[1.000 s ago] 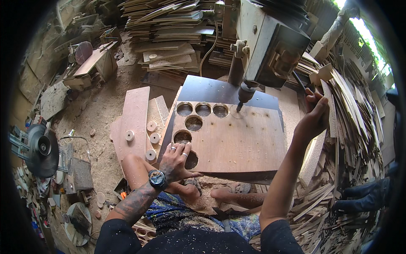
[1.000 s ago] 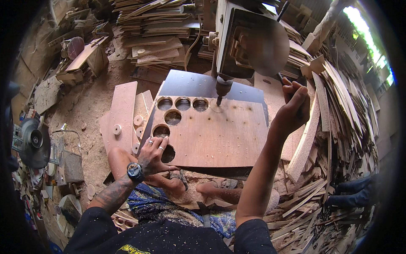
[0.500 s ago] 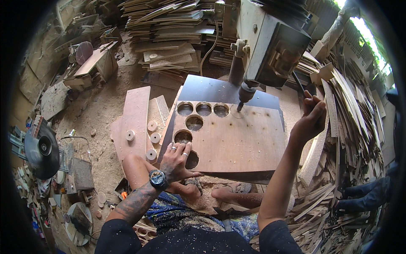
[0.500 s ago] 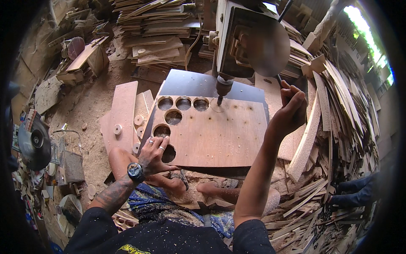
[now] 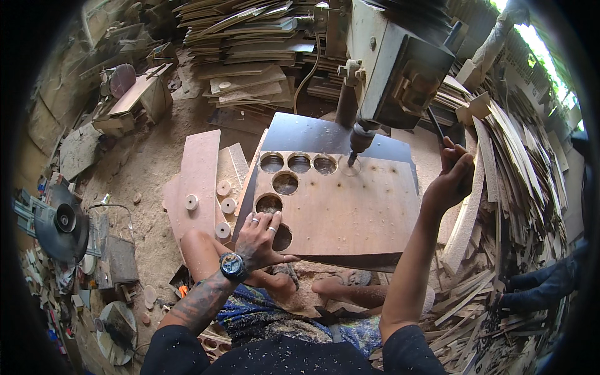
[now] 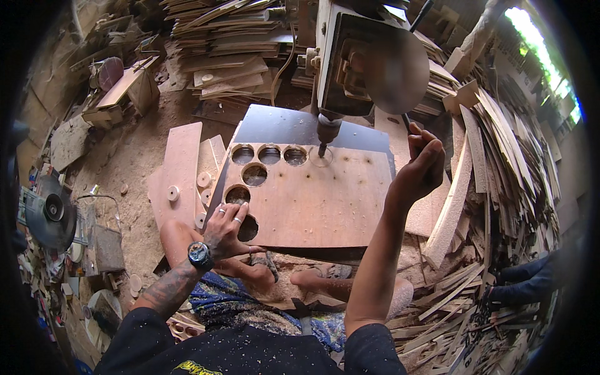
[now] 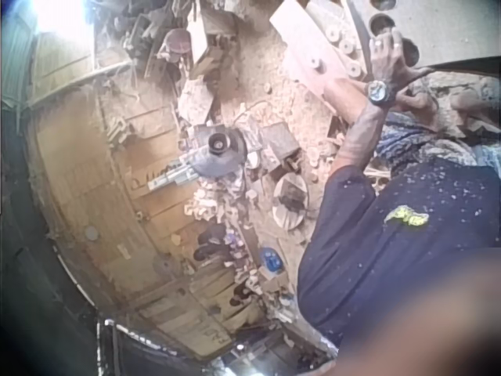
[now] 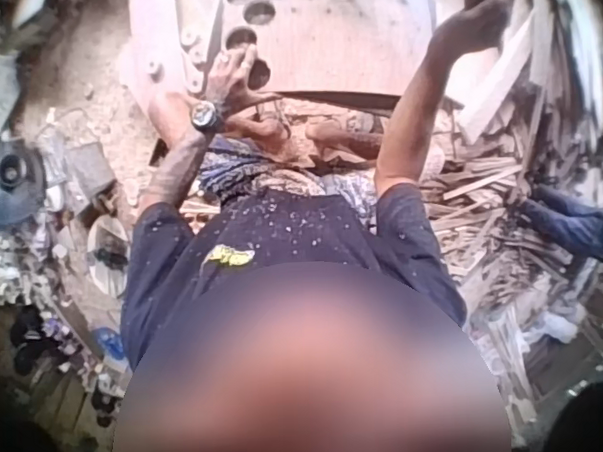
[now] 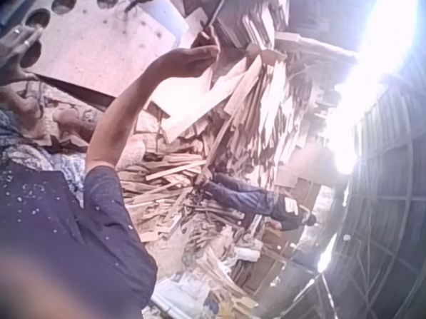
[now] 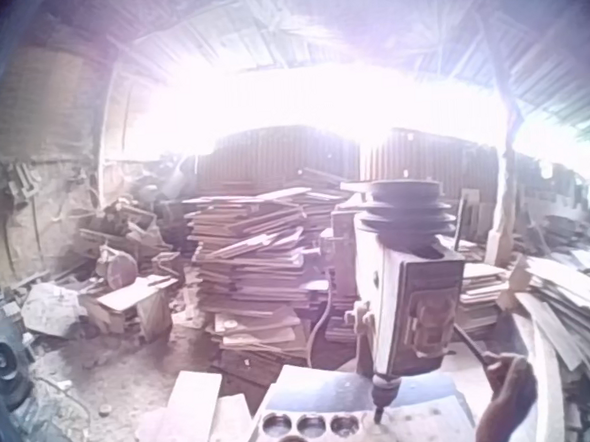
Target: The person uses a drill press to cut multiple circular holes in a rectangular wooden board. They position the board under the drill, operate the lever to lower the drill bit, and move the board to drill a series of holes in a grid pattern.
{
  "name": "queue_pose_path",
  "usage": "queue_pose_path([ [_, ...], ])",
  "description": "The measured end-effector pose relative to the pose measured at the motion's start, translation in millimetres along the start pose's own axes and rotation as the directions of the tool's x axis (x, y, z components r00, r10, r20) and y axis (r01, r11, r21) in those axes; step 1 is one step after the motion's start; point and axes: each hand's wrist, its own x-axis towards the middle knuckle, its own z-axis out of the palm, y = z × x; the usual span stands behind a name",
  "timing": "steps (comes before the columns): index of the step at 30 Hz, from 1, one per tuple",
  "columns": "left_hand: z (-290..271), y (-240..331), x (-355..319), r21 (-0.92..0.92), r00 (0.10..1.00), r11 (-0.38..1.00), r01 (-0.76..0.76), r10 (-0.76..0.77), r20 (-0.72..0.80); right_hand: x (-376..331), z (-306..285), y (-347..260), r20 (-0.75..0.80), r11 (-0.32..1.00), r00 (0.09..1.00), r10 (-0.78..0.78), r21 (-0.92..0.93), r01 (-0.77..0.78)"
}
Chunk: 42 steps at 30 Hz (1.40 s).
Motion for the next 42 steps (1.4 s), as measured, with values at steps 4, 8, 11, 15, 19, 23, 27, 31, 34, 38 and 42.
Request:
queue_pose_path([
  [4,-0.5,-0.2,-1.1,-0.008,1.0,1.0,-0.001,0.001,0.007,1.0,1.8,-3.8,0.006,0.999,0.999,-0.035,-0.033,0.035],
  [8,-0.3,-0.1,-0.9,-0.007,1.0,1.0,0.001,0.0,0.011,16.2,2.8,-11.6,0.004,0.988,0.998,-0.059,-0.142,0.059],
  [11,0.3,0.8,-1.5,-0.006,1.0,1.0,0.01,-0.01,-0.004,60.4,11.0,-21.1,0.068,0.966,0.986,-0.152,-0.202,0.163],
  [15,0.8,5.2,-0.7,-0.02,0.997,0.996,0.082,-0.082,-0.002,183.7,64.6,-37.6,0.381,0.886,0.924,-0.035,-0.416,0.205],
  [19,-3.5,2.5,-2.4,-0.022,0.994,0.994,0.106,-0.105,0.034,257.3,140.2,-32.3,0.395,0.795,0.818,0.417,-0.595,-0.118],
  [23,-19.7,-22.5,-31.9,0.028,0.972,0.976,0.217,-0.218,0.091,279.4,165.5,-12.0,0.362,0.708,0.787,0.5,-0.694,-0.132],
  [27,-51.4,-72.1,-88.4,0.058,0.94,0.942,0.331,-0.334,0.066,291.5,163.6,14.1,0.427,0.793,0.789,0.443,-0.596,-0.123],
  [31,-73.7,-102.0,-135.1,0.127,0.88,0.871,0.475,-0.47,-0.069,298.3,141.9,41.4,0.565,0.92,0.778,0.274,-0.391,-0.04],
  [34,-80.0,-110.6,-151.7,0.18,0.843,0.827,0.533,-0.499,-0.202,315.6,150.4,45.0,0.524,0.859,0.755,0.394,-0.503,-0.099],
  [38,-86.8,-124.5,-157.6,0.107,0.843,0.837,0.537,-0.533,-0.069,318.4,161.0,40.2,0.465,0.796,0.741,0.484,-0.585,-0.153],
  [42,-85.9,-133.5,-154.2,0.152,0.867,0.854,0.498,-0.495,-0.059,309.2,168.1,22.8,0.353,0.747,0.78,0.517,-0.631,-0.209],
])
